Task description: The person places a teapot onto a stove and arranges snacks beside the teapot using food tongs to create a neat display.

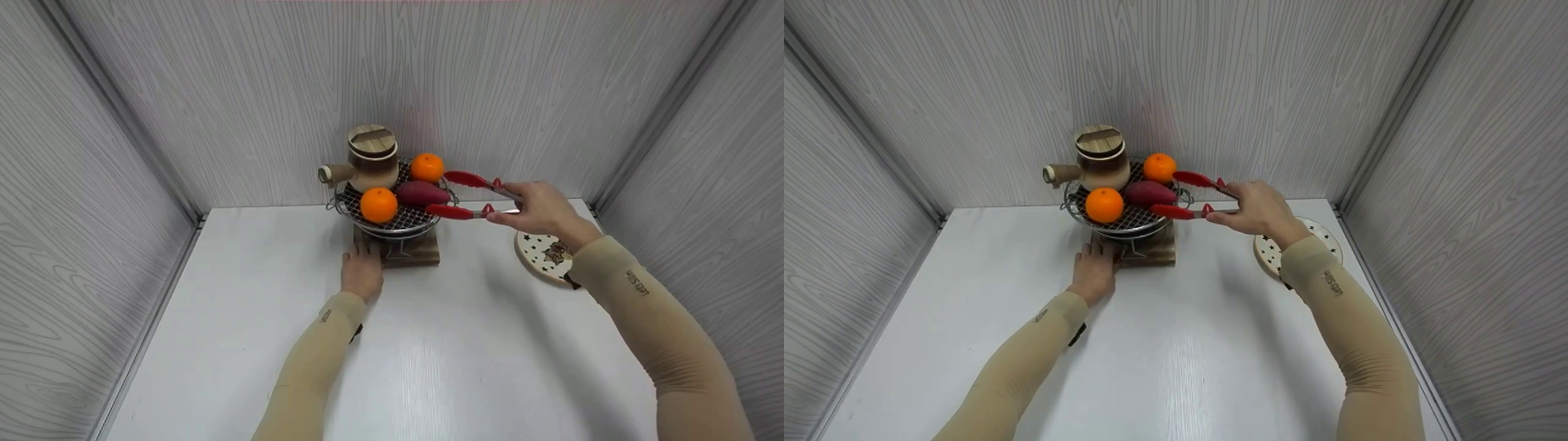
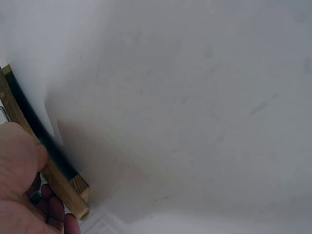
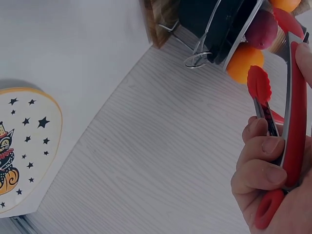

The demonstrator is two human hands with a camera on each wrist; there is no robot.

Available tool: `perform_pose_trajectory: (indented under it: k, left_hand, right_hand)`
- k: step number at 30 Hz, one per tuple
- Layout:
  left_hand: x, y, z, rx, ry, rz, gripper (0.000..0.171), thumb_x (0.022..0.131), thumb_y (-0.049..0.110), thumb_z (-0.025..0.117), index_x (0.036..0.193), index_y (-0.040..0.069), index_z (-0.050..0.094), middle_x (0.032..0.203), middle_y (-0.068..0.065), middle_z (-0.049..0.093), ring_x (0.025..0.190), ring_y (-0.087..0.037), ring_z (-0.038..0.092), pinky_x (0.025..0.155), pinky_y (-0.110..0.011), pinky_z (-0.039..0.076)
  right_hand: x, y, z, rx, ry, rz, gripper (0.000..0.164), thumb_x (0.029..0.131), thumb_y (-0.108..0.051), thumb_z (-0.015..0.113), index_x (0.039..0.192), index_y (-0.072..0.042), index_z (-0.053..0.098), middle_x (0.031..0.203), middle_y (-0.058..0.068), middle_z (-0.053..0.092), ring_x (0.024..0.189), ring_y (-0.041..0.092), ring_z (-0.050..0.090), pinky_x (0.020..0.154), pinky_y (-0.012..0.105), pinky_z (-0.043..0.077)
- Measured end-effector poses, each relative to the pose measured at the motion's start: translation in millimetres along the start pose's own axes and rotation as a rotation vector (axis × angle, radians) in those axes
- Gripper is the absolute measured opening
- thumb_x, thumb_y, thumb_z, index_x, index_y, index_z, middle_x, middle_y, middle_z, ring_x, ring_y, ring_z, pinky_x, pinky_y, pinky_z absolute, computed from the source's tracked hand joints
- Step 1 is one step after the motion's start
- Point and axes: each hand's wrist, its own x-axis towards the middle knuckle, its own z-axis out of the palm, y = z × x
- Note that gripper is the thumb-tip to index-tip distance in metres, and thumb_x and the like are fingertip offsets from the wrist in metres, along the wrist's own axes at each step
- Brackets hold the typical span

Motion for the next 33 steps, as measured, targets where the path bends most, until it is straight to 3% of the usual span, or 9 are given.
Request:
perform_pose_trajectory:
  k: [4,12,23,28,33]
  left_hand:
    - [0.2,0.0,0.8,-0.020,0.010,-0.002,0.061,0.108,0.016,0.071,0.161,-0.002,0.048,0.165,-0.032,0.052,0.145,-0.050,0.055,0.113,-0.062,0.052]
    - [2.7,-1.9,5.7,-0.003,0.027,0.004,0.064,0.107,0.017,0.070,0.163,-0.003,0.045,0.167,-0.033,0.049,0.143,-0.050,0.056,0.111,-0.061,0.054]
    - [2.6,-1.9,5.4,-0.032,0.032,0.000,0.061,0.107,0.016,0.071,0.160,-0.002,0.047,0.162,-0.033,0.052,0.140,-0.050,0.056,0.111,-0.062,0.053]
    - [0.9,-2.3,7.1,-0.051,0.092,0.013,0.056,0.105,0.012,0.072,0.156,-0.003,0.053,0.156,-0.034,0.057,0.136,-0.051,0.059,0.110,-0.064,0.053]
    - [0.4,-1.9,6.0,-0.059,0.082,0.008,0.057,0.104,0.010,0.072,0.157,-0.002,0.053,0.158,-0.032,0.056,0.139,-0.050,0.058,0.112,-0.064,0.052]
  right_hand:
    - [-4,7,2,0.036,0.039,0.008,0.087,0.097,-0.064,0.079,0.159,-0.005,0.062,0.095,0.012,0.073,0.080,0.024,0.057,0.071,0.038,0.042]
    - [-11,21,6,0.104,0.086,0.046,0.075,0.097,-0.061,0.081,0.151,-0.009,0.069,0.085,0.008,0.061,0.078,0.023,0.051,0.065,0.037,0.037]
    - [-23,37,10,0.144,0.134,0.068,0.065,0.099,-0.060,0.079,0.138,-0.008,0.071,0.084,0.007,0.060,0.077,0.022,0.051,0.064,0.037,0.038]
    - [-29,45,16,0.185,0.165,0.096,0.064,0.099,-0.059,0.080,0.137,-0.008,0.072,0.086,0.007,0.061,0.076,0.022,0.052,0.062,0.036,0.039]
    - [-33,50,25,0.236,0.198,0.138,0.068,0.098,-0.060,0.082,0.143,-0.010,0.070,0.090,0.008,0.062,0.080,0.023,0.052,0.063,0.034,0.040]
